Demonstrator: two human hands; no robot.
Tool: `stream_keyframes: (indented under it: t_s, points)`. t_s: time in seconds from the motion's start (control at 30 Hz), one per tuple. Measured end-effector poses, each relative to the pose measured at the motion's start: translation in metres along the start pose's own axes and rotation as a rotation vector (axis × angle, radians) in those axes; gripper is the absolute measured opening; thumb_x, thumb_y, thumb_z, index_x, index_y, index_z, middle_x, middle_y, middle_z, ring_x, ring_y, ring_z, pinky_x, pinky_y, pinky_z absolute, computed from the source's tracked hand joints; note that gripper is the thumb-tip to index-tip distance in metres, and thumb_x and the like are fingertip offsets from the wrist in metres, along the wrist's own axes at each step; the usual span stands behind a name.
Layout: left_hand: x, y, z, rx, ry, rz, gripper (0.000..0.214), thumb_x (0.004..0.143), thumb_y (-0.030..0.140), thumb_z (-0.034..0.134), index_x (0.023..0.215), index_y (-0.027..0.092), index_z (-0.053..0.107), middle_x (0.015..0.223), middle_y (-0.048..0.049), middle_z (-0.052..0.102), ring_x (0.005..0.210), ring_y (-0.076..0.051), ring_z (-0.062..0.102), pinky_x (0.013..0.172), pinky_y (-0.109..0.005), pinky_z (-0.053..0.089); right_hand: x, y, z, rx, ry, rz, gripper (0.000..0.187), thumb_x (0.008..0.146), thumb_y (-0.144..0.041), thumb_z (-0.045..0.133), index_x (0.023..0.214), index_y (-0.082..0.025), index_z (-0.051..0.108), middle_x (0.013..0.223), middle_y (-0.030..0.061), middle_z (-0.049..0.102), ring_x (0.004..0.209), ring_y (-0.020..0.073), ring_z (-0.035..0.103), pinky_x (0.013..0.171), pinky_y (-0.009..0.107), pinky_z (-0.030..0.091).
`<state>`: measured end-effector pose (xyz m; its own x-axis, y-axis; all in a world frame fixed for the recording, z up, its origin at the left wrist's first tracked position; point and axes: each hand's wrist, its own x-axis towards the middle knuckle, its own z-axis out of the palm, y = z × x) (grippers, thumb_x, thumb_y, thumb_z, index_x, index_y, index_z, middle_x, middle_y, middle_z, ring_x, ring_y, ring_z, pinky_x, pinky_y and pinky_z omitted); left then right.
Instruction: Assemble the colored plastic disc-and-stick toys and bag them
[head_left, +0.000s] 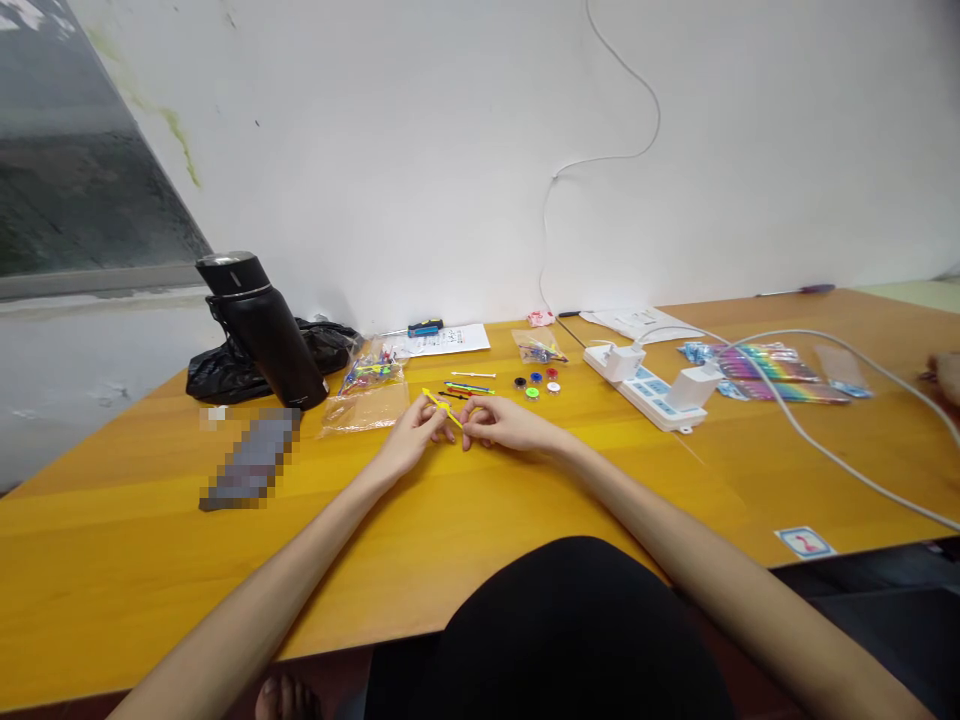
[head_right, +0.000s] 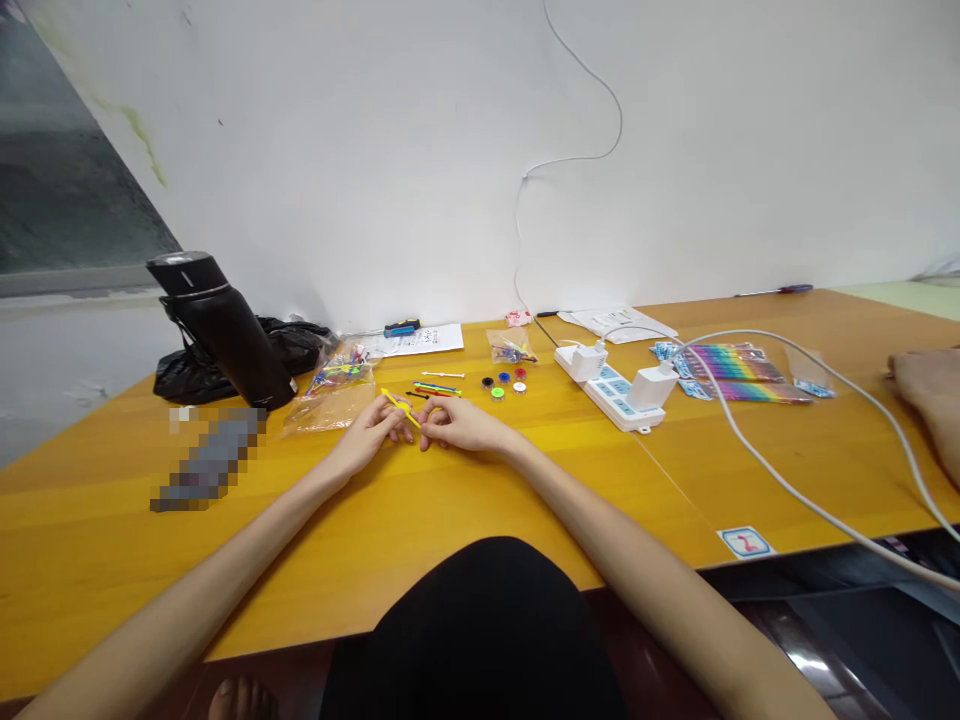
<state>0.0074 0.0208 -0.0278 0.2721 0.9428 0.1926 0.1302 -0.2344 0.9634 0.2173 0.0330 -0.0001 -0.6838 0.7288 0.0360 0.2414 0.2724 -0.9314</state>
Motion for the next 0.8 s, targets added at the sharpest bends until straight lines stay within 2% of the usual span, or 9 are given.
stream_keyframes:
  t_s: [0.27, 0.43, 0.53, 0.67, 0.8]
  points:
    - [0.0020, -0.0023, 0.0004, -0.044, 0.008, -0.019, 0.041, 0.088, 0.056, 0.060, 0.102, 0.019, 0.052, 0.080, -0.0027, 0.072, 0.068, -0.017, 0.069, 0.069, -0.028, 0.047, 0.0002, 0.0004, 0.0009, -0.051, 0.006, -0.008, 0.014, 0.089, -0.030, 0.060, 0.098, -0.020, 0.056, 0.078, 0.0014, 0.073, 0.062, 0.0117, 0.053, 0.062, 0.024, 0.042]
    - [0.0027, -0.0027, 0.0001, -0.060, 0.024, -0.011, 0.041, 0.088, 0.057, 0.061, 0.100, 0.019, 0.052, 0.084, -0.0029, 0.071, 0.074, -0.017, 0.069, 0.068, -0.027, 0.047, 0.0002, 0.0004, 0.0010, -0.039, 0.018, -0.027, 0.020, 0.091, -0.038, 0.061, 0.099, -0.020, 0.056, 0.076, 0.0014, 0.071, 0.063, 0.0125, 0.055, 0.062, 0.024, 0.042]
    - [0.0025, -0.0002, -0.0002, -0.057, 0.040, 0.005, 0.040, 0.087, 0.055, 0.063, 0.102, 0.019, 0.054, 0.086, -0.0021, 0.069, 0.075, -0.016, 0.066, 0.067, -0.026, 0.047, -0.0007, -0.0005, 0.0011, -0.089, 0.008, -0.067, 0.025, 0.092, -0.043, 0.062, 0.098, -0.019, 0.062, 0.078, 0.0031, 0.072, 0.068, 0.0137, 0.057, 0.065, 0.025, 0.042]
    - [0.0008, 0.0044, -0.0012, -0.054, 0.043, 0.012, 0.039, 0.089, 0.053, 0.062, 0.108, 0.019, 0.060, 0.097, -0.0036, 0.067, 0.081, -0.015, 0.064, 0.071, -0.026, 0.049, -0.0013, -0.0020, 0.0037, -0.148, -0.010, -0.079, 0.034, 0.093, -0.050, 0.060, 0.096, -0.017, 0.070, 0.081, 0.0048, 0.071, 0.071, 0.0146, 0.058, 0.067, 0.026, 0.042]
    - [-0.0008, 0.0052, -0.0024, -0.043, 0.034, 0.025, 0.037, 0.091, 0.052, 0.061, 0.109, 0.020, 0.062, 0.104, -0.0045, 0.067, 0.086, -0.015, 0.063, 0.073, -0.025, 0.048, 0.0000, -0.0013, 0.0083, -0.123, 0.000, -0.101, 0.038, 0.095, -0.052, 0.057, 0.094, -0.016, 0.070, 0.081, 0.0050, 0.071, 0.069, 0.0138, 0.057, 0.064, 0.026, 0.040]
